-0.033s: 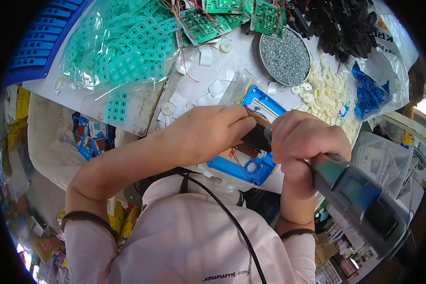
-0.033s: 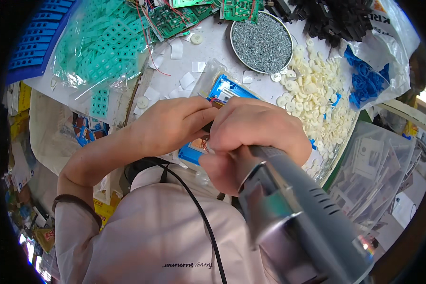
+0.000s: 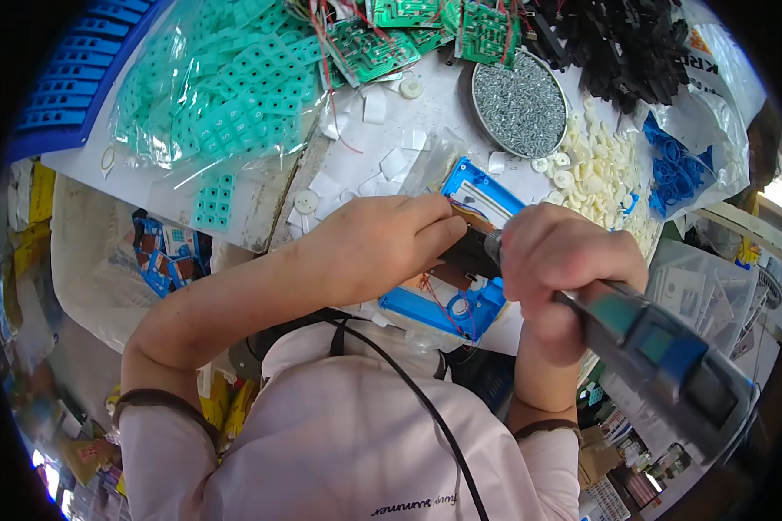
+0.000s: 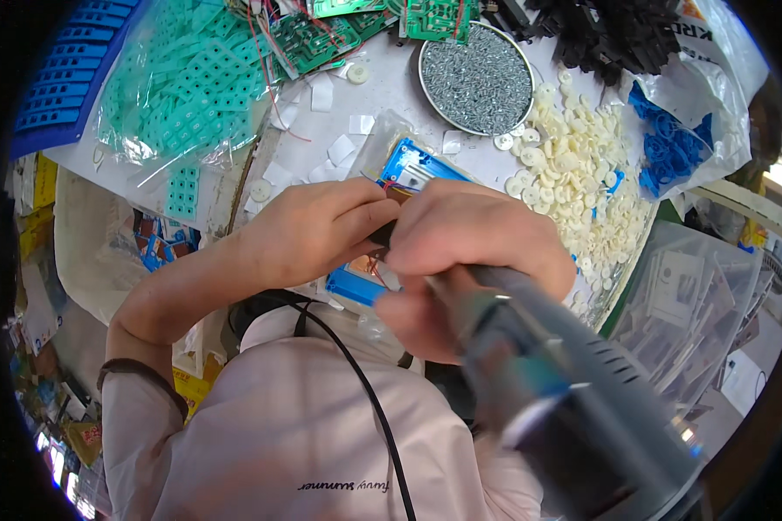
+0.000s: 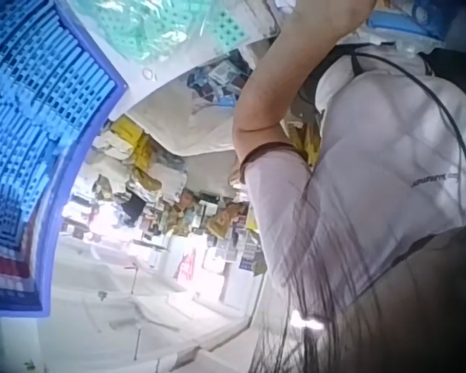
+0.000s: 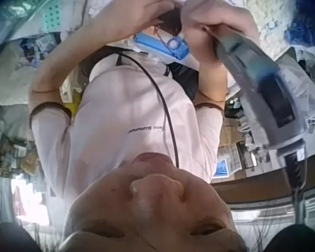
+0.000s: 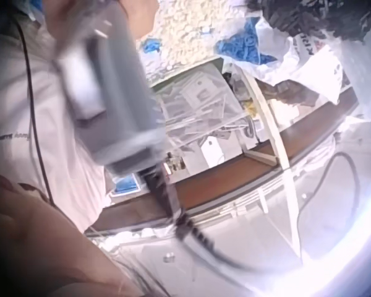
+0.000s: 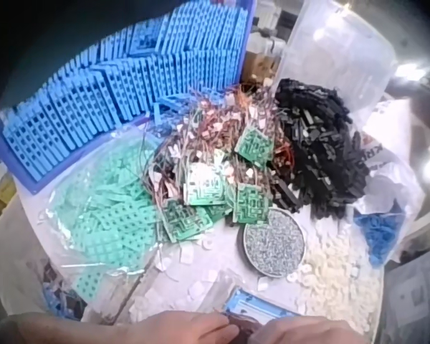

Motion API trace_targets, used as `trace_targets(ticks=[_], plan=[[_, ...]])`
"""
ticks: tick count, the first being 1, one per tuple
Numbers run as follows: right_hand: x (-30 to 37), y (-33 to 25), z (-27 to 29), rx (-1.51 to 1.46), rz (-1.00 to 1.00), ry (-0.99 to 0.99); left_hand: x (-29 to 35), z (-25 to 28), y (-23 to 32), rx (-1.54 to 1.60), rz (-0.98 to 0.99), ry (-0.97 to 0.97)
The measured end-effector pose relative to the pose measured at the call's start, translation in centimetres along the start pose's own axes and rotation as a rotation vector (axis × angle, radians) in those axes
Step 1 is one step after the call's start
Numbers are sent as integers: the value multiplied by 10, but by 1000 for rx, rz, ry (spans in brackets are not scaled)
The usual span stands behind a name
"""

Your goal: Assembling a handheld electronic toy by installing a circuit board and screwing the casing together.

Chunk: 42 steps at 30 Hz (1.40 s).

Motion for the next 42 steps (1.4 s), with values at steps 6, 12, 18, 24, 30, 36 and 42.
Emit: trace_targets(ticks=[6,12,18,24,30,36,42], plan=[[24,-81,24,626,216,776,-8,6,-12,203,142,-53],[47,-42,17,1221,-27,227,-13,-4,-34,815,402,74],[51,21,44,998,-198,34,-24,1,-29,882,498,125],[62,16,66,716,-509,-22,-5,3,-13,438,358,149],[67,27,72,424,-887,121,-2,-1,2,-31,55,252],[58,11,57,672,-757,163,0,-4,4,-111,-35,261],[70,17,53,1015,-588,76,-6,-2,7,-110,-21,232]])
Point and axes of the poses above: each hand's wrist, its own x-axis away from the middle knuckle, its own z-axis out of the back of the hand, y = z × x, the point moved 5 cm from there along -x, towards the middle knuckle, and after that the axes turned 4 degrees about -z, right-handed, at the moved point
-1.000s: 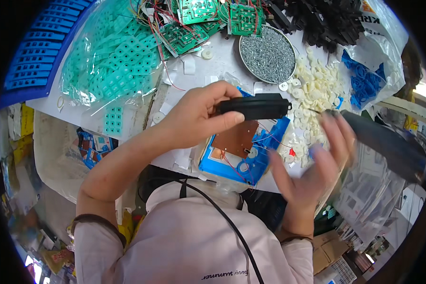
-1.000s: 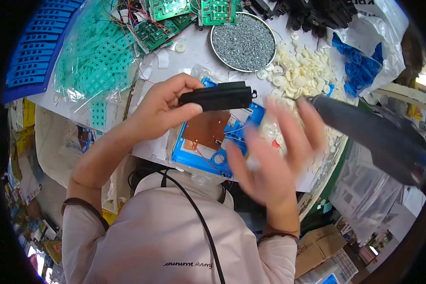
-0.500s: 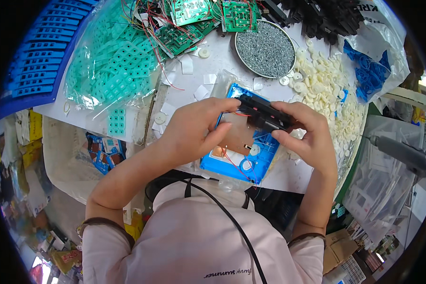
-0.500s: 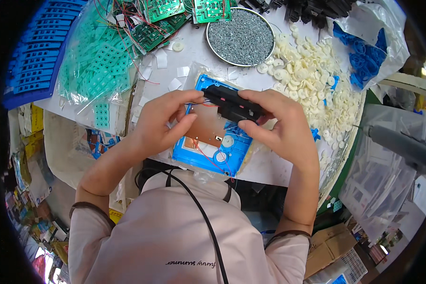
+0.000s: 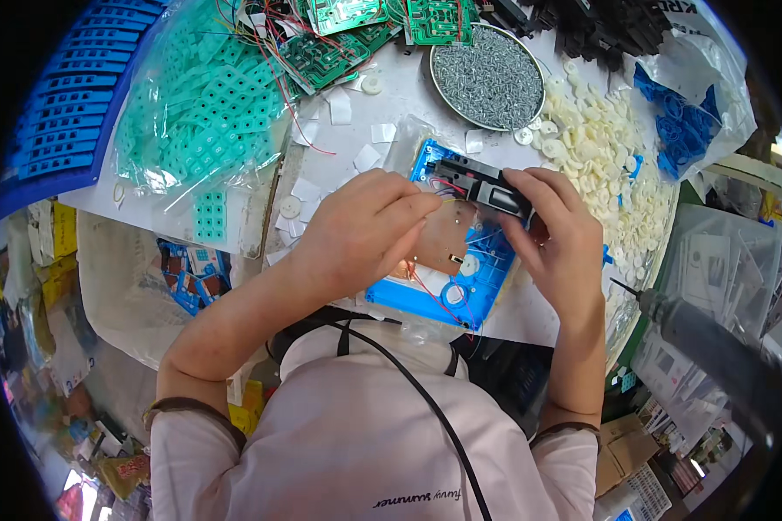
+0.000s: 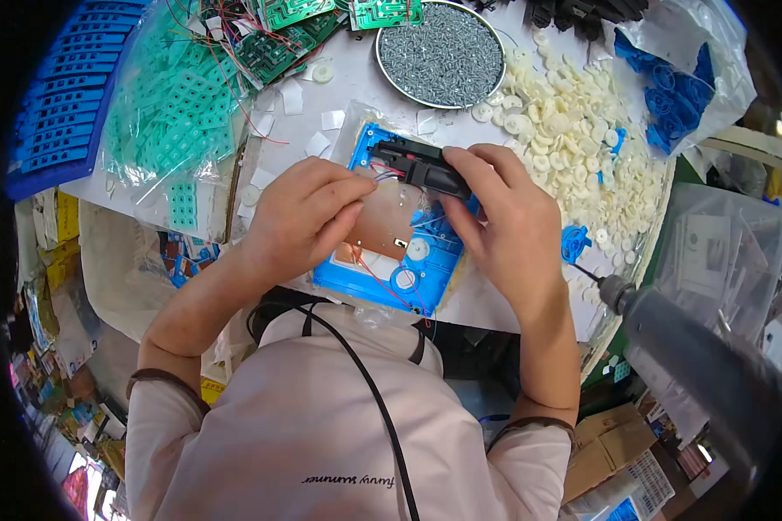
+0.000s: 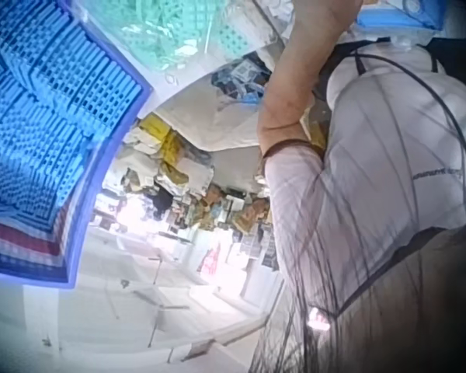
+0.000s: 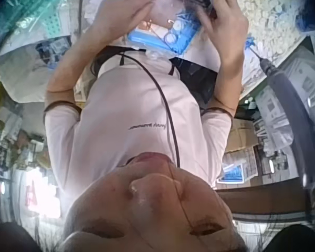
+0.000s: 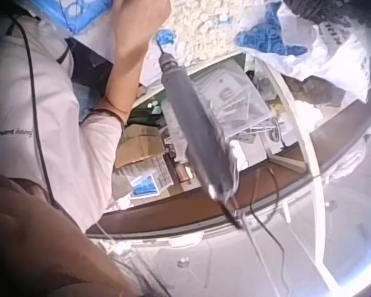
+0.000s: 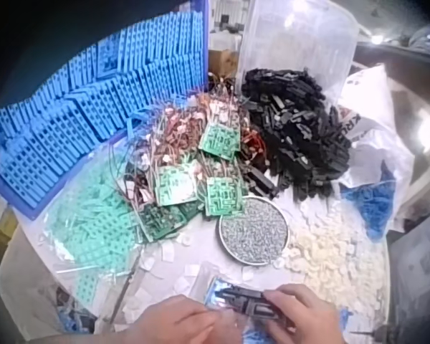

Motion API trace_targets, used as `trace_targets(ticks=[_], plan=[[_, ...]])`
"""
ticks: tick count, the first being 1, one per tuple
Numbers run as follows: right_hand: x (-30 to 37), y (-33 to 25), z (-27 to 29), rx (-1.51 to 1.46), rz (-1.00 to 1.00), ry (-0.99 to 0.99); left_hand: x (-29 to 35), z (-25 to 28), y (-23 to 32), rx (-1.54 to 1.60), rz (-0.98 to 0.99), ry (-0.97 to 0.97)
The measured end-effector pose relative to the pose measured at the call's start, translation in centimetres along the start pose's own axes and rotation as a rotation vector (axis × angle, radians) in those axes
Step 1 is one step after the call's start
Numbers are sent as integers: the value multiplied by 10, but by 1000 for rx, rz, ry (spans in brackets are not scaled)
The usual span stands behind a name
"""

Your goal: Assembling a handheld electronic toy by installing a circuit board and screwing the casing together.

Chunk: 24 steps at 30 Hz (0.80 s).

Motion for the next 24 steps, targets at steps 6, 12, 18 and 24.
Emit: trace_targets(ticks=[6,12,18,24], plan=[[14,1,-14,138,149,164,-1,-1,-1,22,-22,-12],[10,-7,-11,252,189,236,-4,2,-2,37,-10,-75],[22,12,-22,162,129,148,-33,7,-10,17,18,-96],[19,80,32,-569,-302,-181,-102,-1,-41,-244,36,71]])
Point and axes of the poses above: each hand's wrist, its own x-axis away from the middle knuckle, its own z-axis out of the back of the hand, y = z × x, the point moved 5 cm from there along -x, towards the middle knuckle, and after that the axes turned 4 degrees about -z, right-handed, at the moved point
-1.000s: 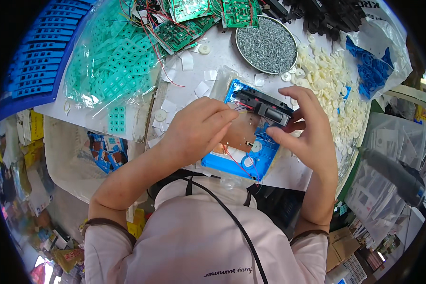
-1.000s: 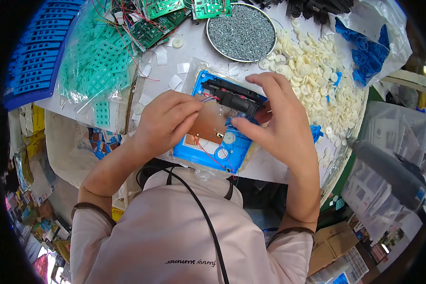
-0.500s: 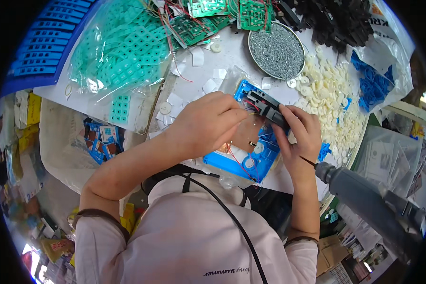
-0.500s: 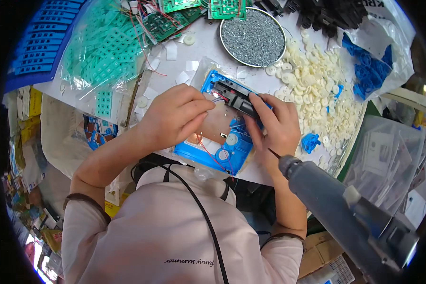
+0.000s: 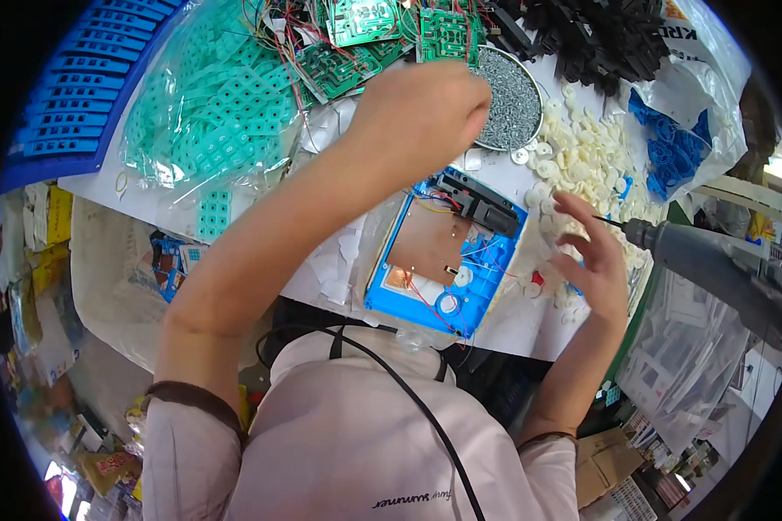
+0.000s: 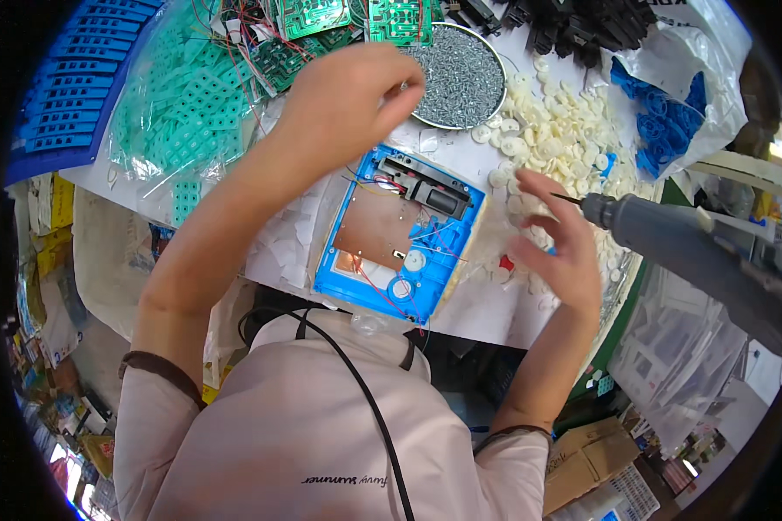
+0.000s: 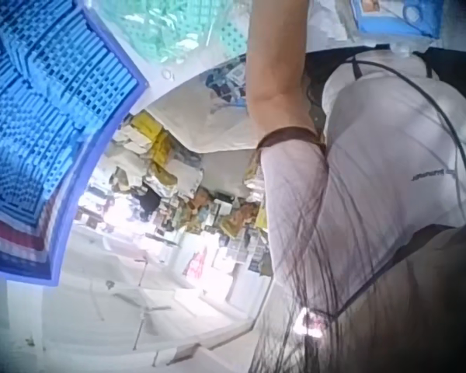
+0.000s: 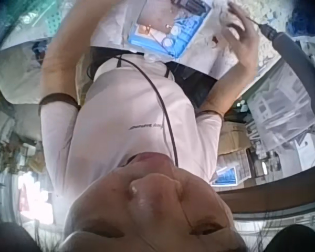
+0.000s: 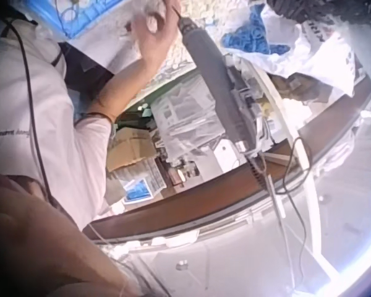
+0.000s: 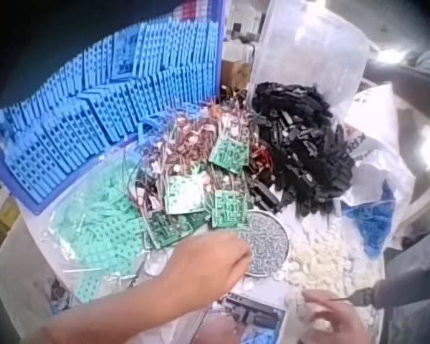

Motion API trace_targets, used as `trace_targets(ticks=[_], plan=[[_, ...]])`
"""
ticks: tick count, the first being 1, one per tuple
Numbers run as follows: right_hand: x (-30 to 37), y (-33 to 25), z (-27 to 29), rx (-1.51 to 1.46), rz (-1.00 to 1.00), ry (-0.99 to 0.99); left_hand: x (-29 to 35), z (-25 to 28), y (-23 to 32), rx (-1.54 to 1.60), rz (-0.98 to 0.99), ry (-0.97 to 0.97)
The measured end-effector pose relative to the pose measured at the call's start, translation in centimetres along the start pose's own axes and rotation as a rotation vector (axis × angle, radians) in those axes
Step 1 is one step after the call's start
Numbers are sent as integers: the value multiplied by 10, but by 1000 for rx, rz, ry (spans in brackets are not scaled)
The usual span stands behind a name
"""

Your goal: Assembling a handheld electronic toy by installing a circuit board and screwing the casing together.

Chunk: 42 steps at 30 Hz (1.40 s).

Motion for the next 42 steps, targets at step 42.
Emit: trace_targets(ticks=[42], plan=[[10,-127,-49,-508,809,-173,62,-2,66,377,-126,-19]])
Point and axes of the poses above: each hand's wrist, its own x-axis away from the middle knuckle, its own z-axis out of the back of the hand, y = z × x, the point moved 5 cm from there along -x, towards the middle knuckle, and after that the axes turned 4 degrees about -z, right-handed, at the moved point
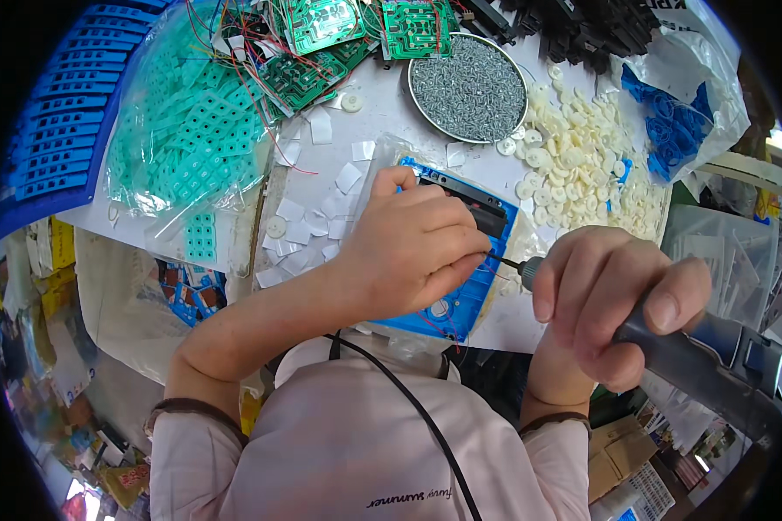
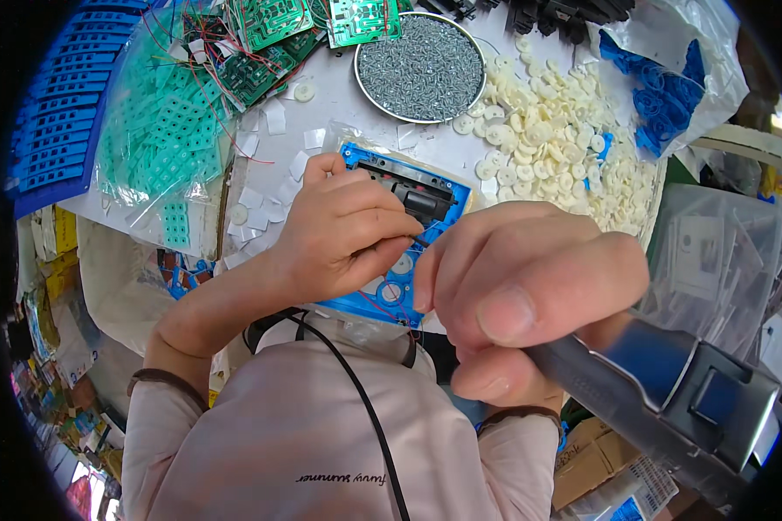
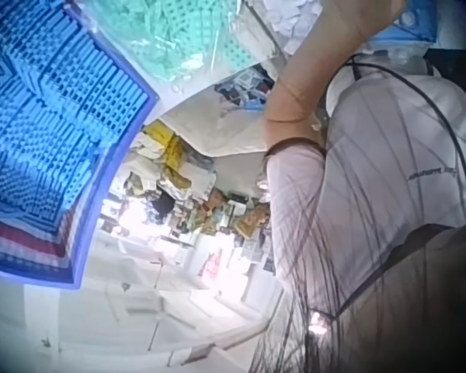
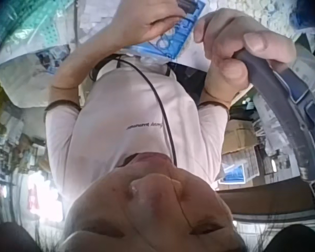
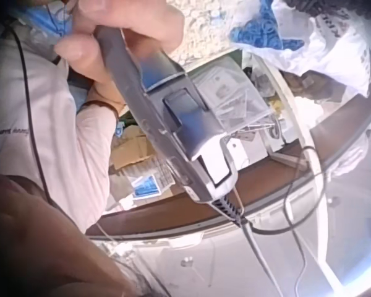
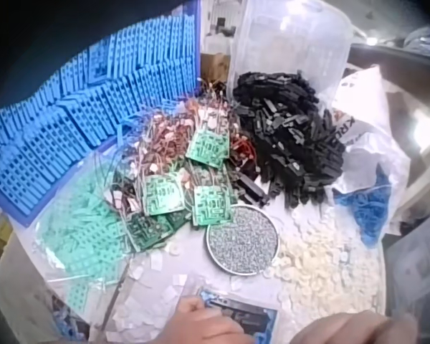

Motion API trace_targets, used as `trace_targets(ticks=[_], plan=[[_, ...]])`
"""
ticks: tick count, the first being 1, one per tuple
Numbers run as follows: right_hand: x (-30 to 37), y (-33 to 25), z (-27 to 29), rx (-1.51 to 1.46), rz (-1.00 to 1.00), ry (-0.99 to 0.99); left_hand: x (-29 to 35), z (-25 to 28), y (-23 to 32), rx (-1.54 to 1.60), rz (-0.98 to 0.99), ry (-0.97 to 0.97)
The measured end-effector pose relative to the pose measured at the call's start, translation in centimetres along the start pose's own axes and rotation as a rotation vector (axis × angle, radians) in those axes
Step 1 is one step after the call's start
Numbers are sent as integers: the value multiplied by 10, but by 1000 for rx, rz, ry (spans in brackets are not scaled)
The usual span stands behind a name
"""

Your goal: Assembling a handheld electronic toy by installing a circuit board and screwing the casing together.

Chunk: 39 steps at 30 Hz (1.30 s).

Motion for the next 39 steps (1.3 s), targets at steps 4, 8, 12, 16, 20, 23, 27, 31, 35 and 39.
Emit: trace_targets(ticks=[4,8,12,16,20,23,27,31,35,39], plan=[[1,6,-3,-28,2,-1,2,1,-2,-12,14,-34],[5,7,5,-37,36,76,-4,5,-1,-97,41,-21],[10,23,25,5,83,271,-8,-3,-9,-284,62,-87],[10,47,36,-7,32,371,-7,-5,-13,-344,33,-143],[15,53,33,-34,38,343,-5,-6,-13,-347,30,-138],[15,56,29,32,14,356,-4,-8,-13,-335,37,-133],[10,57,19,170,-36,321,-5,-7,-15,-332,31,-156],[12,61,25,142,-78,259,-13,-8,-18,-247,37,-198],[-1,47,44,-66,20,92,-16,-9,-20,-195,-30,-345],[-3,-7,73,-194,41,64,-22,67,32,-106,-175,-171]])
Point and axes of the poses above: each hand's wrist, its own x-axis away from the middle knuckle, its own z-axis out of the back of the hand, y = z × x, the point moved 5 cm from there along -x, towards the middle knuckle, and after that the axes turned 4 degrees about -z, right-handed, at the moved point
